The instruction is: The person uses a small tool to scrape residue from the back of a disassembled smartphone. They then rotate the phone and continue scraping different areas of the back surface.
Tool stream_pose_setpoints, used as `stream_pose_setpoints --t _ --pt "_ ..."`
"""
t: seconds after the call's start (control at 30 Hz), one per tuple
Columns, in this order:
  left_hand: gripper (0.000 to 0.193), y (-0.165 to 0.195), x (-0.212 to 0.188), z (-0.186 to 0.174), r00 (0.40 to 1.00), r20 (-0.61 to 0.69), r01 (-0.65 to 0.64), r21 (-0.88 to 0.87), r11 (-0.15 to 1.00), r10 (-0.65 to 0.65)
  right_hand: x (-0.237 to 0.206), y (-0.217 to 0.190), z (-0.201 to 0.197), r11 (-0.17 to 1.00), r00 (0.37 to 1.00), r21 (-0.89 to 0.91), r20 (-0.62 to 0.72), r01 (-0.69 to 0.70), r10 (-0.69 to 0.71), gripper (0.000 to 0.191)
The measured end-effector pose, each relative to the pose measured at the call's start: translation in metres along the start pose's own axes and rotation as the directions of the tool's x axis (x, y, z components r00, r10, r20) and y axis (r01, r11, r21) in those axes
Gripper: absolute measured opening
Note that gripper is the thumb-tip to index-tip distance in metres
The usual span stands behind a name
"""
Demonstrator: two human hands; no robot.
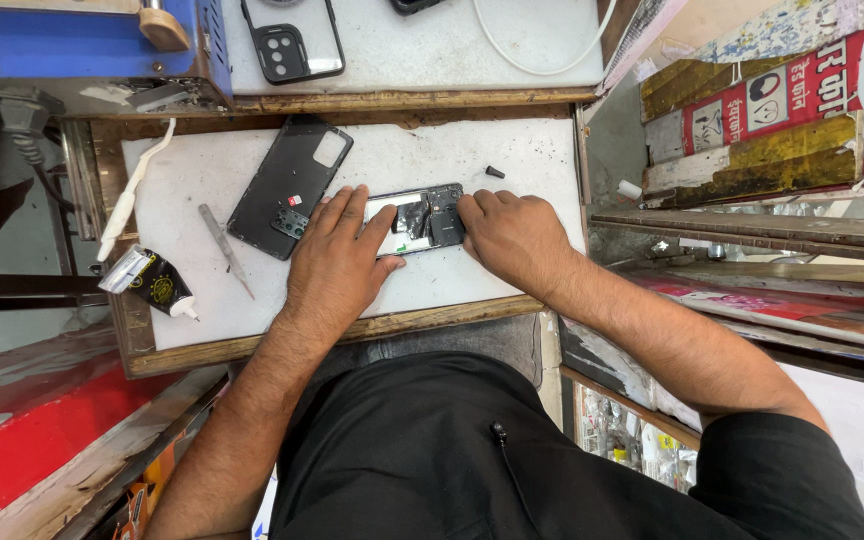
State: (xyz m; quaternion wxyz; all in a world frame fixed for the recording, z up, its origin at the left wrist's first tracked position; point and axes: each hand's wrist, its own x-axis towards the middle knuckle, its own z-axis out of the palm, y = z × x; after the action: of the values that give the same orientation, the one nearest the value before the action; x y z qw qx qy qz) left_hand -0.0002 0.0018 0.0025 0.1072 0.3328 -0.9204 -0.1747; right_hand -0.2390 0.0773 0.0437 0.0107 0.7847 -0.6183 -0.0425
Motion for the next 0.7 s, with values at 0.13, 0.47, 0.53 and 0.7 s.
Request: stream_pose_setpoints --t 0.13,0.47,0.53,0.7 --pt "0.069 -0.001 0.000 -0.001 1.000 0.011 -0.005 -0.009 1.000 0.005 -0.005 0.000 0.006 0.998 0.997 0.040 -0.057 -0.046 0.048 0.022" --pt "0.069 -0.002 -0.002 -0.002 1.000 -0.023 -0.017 -0.016 1.000 0.017 -0.013 0.016 -0.002 0.923 0.974 0.319 0.003 -0.215 0.226 0.017" --pt "0.069 -0.001 -0.002 -0.002 0.999 -0.026 -0.023 -0.023 0.999 0.022 -0.012 0.012 -0.004 0.927 0.978 0.324 -0.017 -0.190 0.206 0.018" --pt "0.070 0.000 -0.002 -0.005 0.999 -0.034 -0.014 -0.033 0.999 0.013 -0.002 0.002 -0.008 0.924 0.964 0.276 0.110 -0.264 0.242 0.020"
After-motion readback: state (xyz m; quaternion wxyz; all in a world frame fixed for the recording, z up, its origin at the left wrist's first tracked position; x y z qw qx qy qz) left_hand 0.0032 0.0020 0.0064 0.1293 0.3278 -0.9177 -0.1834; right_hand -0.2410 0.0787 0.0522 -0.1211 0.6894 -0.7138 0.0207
